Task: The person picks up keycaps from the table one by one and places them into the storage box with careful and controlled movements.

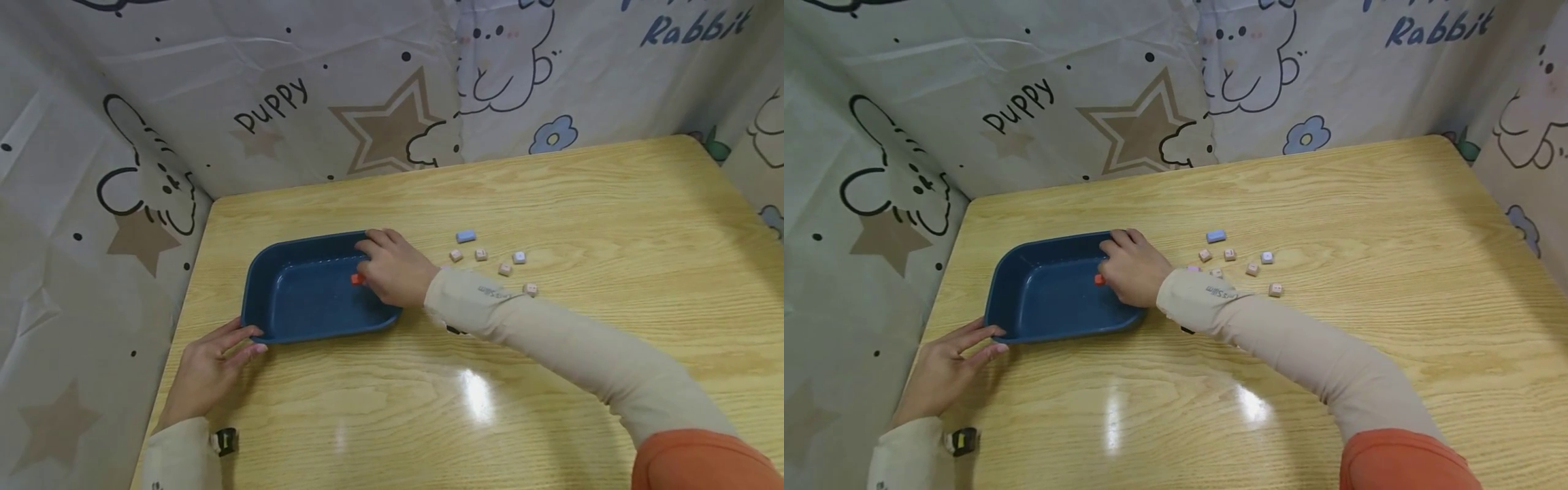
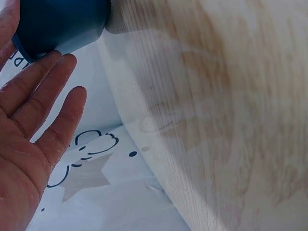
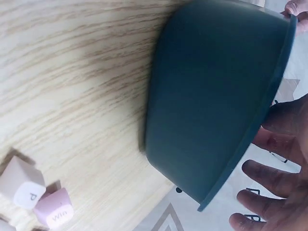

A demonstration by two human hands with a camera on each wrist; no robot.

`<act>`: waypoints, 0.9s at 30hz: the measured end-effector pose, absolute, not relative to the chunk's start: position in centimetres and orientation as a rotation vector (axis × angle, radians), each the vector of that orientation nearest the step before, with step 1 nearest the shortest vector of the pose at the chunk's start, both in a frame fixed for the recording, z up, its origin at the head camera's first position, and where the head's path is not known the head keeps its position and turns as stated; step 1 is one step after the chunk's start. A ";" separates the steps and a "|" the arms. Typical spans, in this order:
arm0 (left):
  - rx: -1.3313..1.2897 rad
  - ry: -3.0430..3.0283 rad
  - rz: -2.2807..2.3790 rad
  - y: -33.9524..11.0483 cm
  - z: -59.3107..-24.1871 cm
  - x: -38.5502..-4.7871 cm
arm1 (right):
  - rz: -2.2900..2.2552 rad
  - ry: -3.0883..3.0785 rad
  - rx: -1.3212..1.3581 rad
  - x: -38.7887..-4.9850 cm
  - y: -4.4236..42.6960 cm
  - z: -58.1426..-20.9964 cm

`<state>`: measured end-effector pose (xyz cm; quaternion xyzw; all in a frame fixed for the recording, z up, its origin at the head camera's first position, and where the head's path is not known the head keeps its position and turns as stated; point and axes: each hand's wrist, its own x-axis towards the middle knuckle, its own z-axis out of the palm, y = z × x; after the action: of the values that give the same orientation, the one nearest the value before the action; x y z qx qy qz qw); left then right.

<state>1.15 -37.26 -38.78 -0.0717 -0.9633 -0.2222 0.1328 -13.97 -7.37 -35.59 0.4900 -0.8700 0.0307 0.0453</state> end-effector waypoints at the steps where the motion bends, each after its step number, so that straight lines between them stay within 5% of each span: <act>1: -0.212 -2.793 -0.646 -37.2 -38.8 1.1 | 0.096 -2.662 1.492 -14.0 -7.3 -35.7; 27: -0.168 -2.858 -0.616 -36.9 -38.3 1.0 | 0.421 -2.824 0.909 -17.6 5.9 -36.3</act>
<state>0.99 -36.88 -38.27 -0.0571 -0.9704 -0.2091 0.1064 -17.57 5.86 -36.29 0.3027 -0.9400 0.1400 0.0724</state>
